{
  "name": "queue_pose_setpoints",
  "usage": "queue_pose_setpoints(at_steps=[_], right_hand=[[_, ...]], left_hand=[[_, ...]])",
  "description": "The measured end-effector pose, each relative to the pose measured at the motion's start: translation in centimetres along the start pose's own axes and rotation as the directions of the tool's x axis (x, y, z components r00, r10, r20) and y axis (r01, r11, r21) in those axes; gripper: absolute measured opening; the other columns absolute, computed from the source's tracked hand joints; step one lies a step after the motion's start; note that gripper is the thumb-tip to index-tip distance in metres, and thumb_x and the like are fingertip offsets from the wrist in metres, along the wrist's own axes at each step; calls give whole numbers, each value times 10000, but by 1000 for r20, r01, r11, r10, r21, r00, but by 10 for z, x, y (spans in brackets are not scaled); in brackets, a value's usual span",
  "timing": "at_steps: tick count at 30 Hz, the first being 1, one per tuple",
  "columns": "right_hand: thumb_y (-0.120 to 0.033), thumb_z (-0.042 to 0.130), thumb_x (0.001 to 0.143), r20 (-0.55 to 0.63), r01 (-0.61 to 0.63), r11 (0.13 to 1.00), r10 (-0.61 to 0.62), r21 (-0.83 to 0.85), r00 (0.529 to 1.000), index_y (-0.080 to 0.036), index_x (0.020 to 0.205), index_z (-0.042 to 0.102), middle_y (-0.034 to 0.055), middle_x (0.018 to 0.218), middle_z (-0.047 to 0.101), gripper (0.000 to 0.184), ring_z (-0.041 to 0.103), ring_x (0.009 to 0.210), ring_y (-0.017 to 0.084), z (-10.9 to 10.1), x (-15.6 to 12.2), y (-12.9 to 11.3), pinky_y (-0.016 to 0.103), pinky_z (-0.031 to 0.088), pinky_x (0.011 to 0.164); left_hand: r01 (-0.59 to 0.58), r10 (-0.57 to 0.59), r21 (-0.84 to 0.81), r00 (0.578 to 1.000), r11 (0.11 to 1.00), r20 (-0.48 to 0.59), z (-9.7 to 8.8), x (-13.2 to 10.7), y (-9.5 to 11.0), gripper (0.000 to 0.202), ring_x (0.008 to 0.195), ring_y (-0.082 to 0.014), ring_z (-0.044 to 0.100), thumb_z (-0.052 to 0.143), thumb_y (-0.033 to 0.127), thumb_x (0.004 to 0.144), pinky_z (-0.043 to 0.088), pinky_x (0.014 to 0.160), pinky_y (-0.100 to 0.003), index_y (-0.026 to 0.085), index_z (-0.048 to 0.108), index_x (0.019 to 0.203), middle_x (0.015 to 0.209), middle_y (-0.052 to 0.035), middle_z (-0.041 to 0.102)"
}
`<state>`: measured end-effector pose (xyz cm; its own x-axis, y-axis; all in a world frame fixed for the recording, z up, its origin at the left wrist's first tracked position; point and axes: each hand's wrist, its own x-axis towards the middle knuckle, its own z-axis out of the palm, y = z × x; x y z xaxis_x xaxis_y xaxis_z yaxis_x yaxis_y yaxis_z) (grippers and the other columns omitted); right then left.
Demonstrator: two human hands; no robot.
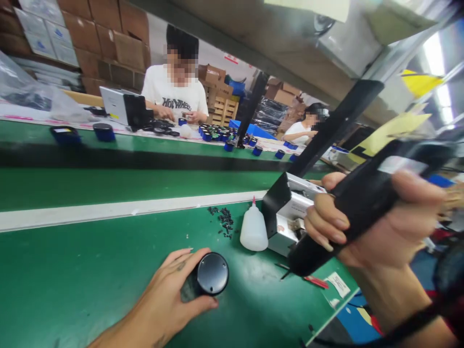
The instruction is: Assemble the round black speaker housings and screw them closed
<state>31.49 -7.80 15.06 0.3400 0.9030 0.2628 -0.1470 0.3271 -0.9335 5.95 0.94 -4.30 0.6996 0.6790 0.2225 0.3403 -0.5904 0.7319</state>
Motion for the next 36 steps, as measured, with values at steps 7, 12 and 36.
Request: queue_pose_setpoints(at_steps=[7,12,36], right_hand=[[-703,598,739,226,-10,995,-13,99,974,-249,821,529,-11,438,522,467,438,325,195,85,-10,16,340,386,336],[-616,720,702,370,-138,987,158,-81,915,-262,821,481,-1,506,568,443,531,431,237,93,-2,12,414,469,447],[-494,648,881,744,-426,904,314,-45,589,-301,746,512,-36,530,620,272,553,417,156,78,0,50,285,479,472]], left_hand=[[37,-36,-14,997,999,63,-7,7,16,737,1255,-371,543,873,265,650,450,1044,-567,286,591,1330,1274,-81,694],[-1,7,-48,993,999,117,-13,10,21,700,1244,-391,526,880,260,670,422,1047,-604,249,593,1308,1253,-88,697],[-62,81,-157,989,986,120,-19,12,31,453,898,-217,681,873,412,713,347,1052,-407,229,595,1020,899,36,711]])
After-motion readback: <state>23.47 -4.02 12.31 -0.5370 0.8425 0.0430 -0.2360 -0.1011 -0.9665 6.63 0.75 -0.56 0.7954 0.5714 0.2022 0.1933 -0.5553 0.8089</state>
